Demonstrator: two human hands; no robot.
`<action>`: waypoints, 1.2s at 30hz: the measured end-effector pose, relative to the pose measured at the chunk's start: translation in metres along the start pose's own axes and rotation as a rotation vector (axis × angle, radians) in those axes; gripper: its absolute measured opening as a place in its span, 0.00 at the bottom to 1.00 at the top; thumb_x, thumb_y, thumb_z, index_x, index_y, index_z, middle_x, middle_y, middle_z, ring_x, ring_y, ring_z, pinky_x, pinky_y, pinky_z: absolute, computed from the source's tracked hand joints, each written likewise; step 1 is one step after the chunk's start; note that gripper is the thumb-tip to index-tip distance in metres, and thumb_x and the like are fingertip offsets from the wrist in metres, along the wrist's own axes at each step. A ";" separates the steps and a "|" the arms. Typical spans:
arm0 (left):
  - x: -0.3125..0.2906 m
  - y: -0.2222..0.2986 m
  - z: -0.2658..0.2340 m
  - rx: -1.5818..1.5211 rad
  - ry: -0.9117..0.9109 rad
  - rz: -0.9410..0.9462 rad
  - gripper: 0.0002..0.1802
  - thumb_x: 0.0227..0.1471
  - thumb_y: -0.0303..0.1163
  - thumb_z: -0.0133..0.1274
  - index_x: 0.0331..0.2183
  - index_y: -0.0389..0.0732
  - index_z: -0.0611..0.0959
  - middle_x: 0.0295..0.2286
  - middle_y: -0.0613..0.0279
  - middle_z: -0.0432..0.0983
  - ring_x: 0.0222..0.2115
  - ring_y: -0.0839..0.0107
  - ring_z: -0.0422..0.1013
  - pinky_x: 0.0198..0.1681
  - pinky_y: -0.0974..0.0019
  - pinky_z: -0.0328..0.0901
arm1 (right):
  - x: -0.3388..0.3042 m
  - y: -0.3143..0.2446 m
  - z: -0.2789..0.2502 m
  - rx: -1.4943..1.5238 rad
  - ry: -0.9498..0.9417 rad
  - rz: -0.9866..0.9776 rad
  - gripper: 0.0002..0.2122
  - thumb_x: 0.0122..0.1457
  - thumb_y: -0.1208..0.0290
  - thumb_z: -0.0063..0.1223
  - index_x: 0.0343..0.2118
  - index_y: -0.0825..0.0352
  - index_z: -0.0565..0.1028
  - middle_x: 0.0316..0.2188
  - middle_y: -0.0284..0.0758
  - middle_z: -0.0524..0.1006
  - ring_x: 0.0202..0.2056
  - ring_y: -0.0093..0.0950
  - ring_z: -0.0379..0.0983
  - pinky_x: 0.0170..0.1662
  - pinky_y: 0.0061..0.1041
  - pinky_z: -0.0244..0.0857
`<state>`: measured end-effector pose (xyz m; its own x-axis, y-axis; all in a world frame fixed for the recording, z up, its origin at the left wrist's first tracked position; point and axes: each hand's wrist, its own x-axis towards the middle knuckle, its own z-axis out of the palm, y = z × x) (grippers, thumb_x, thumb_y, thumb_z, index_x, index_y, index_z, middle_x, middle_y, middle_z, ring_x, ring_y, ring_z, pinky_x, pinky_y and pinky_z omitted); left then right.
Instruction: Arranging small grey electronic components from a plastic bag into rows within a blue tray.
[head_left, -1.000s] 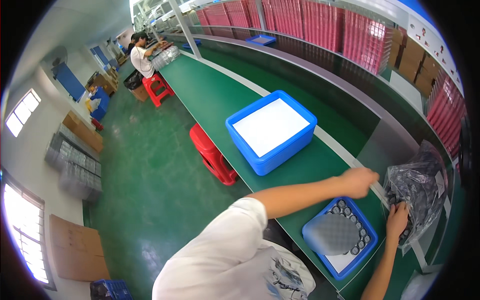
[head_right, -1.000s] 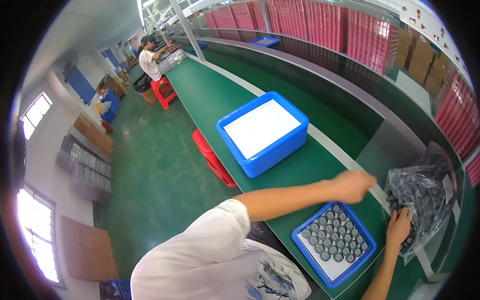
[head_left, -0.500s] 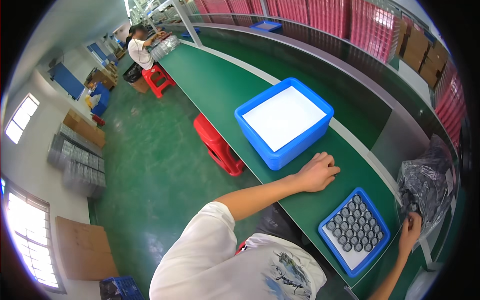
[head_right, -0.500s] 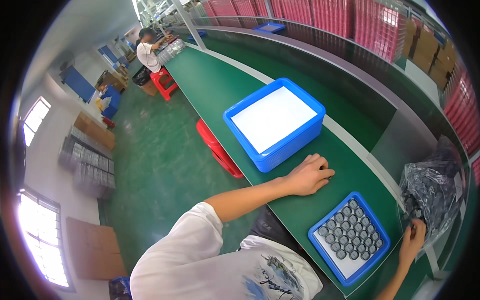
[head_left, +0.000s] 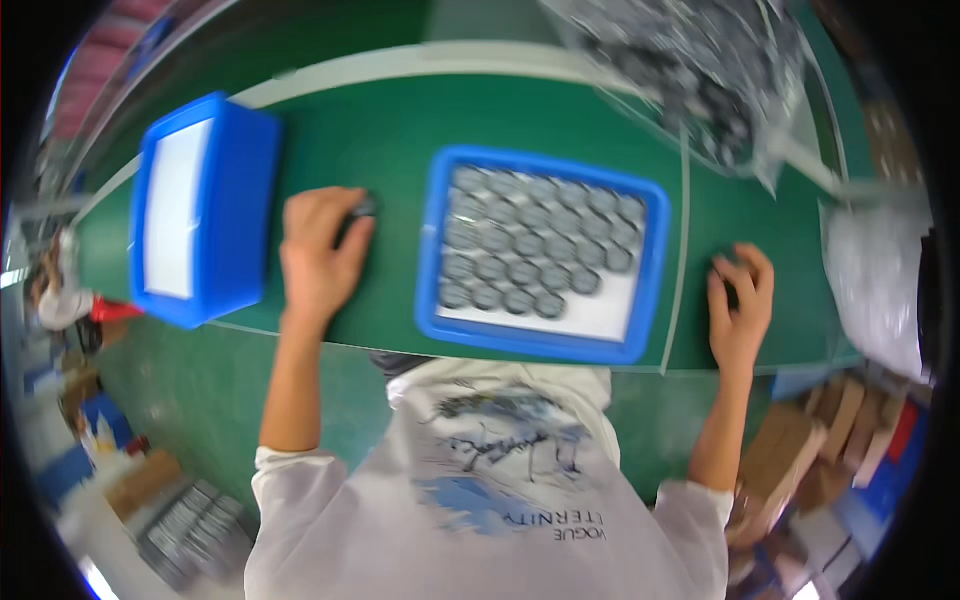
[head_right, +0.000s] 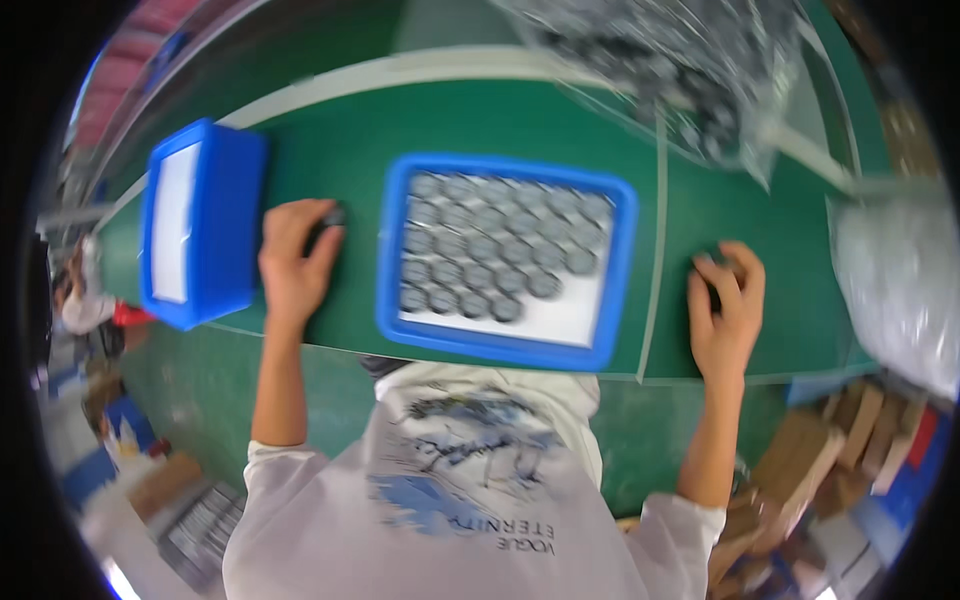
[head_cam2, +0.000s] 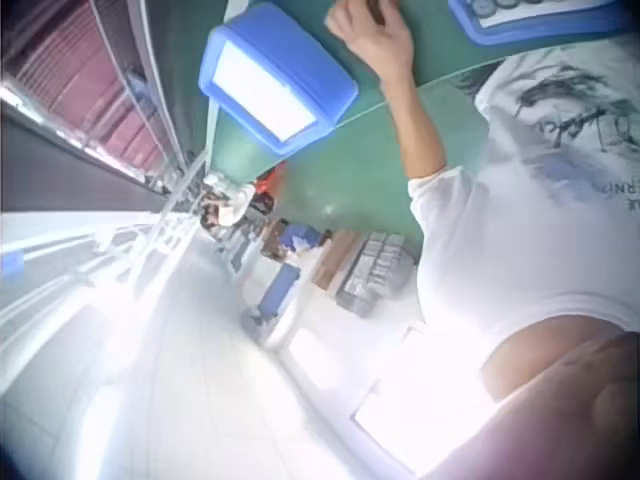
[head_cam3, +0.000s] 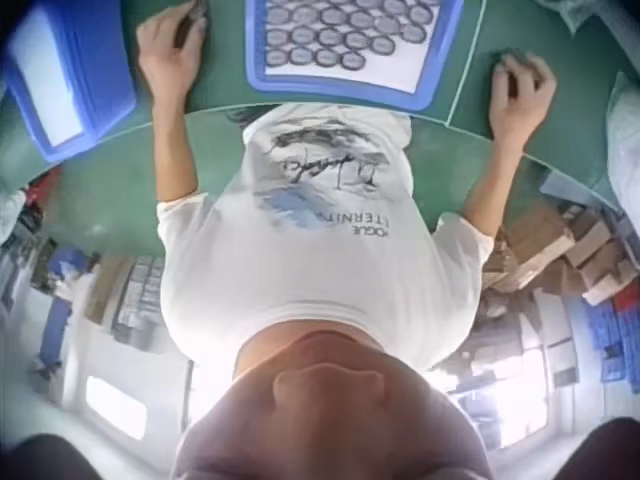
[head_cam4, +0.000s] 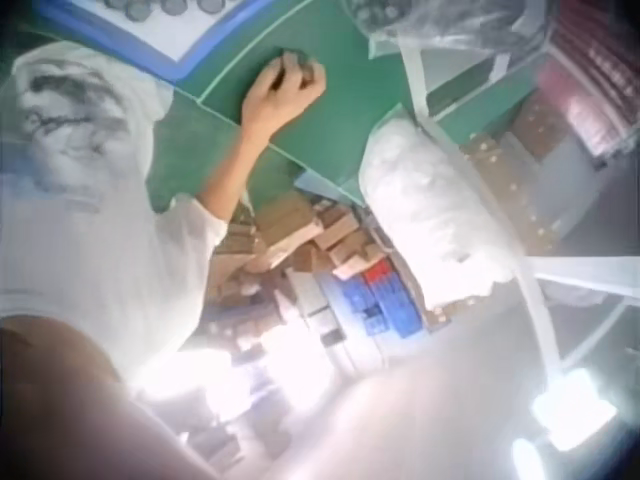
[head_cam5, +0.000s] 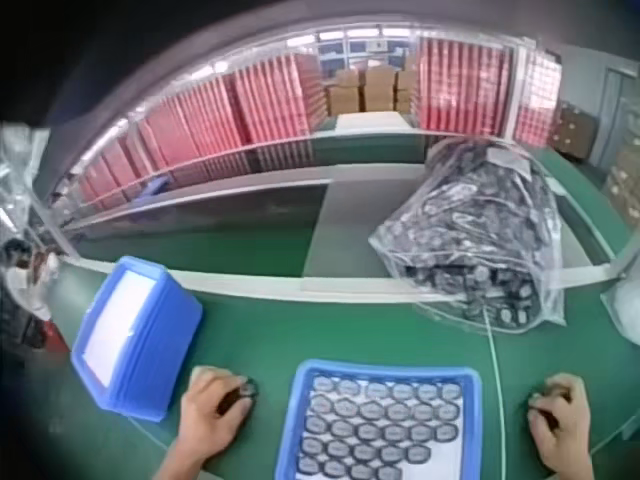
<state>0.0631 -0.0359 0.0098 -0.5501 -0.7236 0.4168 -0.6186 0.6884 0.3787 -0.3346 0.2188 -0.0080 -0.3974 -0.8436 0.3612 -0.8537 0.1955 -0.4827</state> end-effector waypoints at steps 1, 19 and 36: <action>0.002 0.004 -0.005 0.023 -0.030 -0.046 0.17 0.45 0.21 0.65 0.41 0.38 0.84 0.39 0.53 0.79 0.43 0.53 0.73 0.48 0.57 0.69 | 0.000 -0.001 0.000 0.007 0.000 0.009 0.08 0.58 0.81 0.59 0.41 0.69 0.78 0.48 0.41 0.76 0.47 0.35 0.75 0.48 0.28 0.69; 0.009 0.152 0.056 -0.398 -0.358 0.482 0.18 0.36 0.25 0.68 0.36 0.41 0.86 0.39 0.59 0.70 0.41 0.57 0.65 0.44 0.56 0.62 | 0.001 -0.047 -0.010 0.102 0.007 -0.075 0.07 0.51 0.80 0.64 0.33 0.68 0.79 0.46 0.38 0.78 0.44 0.37 0.75 0.47 0.33 0.70; 0.013 0.146 0.062 -0.397 -0.442 0.544 0.20 0.36 0.20 0.60 0.37 0.39 0.88 0.35 0.60 0.72 0.42 0.58 0.66 0.45 0.58 0.62 | 0.015 -0.076 0.027 0.142 -0.235 -0.380 0.05 0.46 0.79 0.63 0.27 0.67 0.80 0.43 0.36 0.73 0.49 0.40 0.66 0.52 0.39 0.61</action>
<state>-0.0692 0.0517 0.0189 -0.9397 -0.1768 0.2928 -0.0002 0.8563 0.5165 -0.2662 0.1774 0.0126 0.0357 -0.9357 0.3511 -0.8631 -0.2059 -0.4611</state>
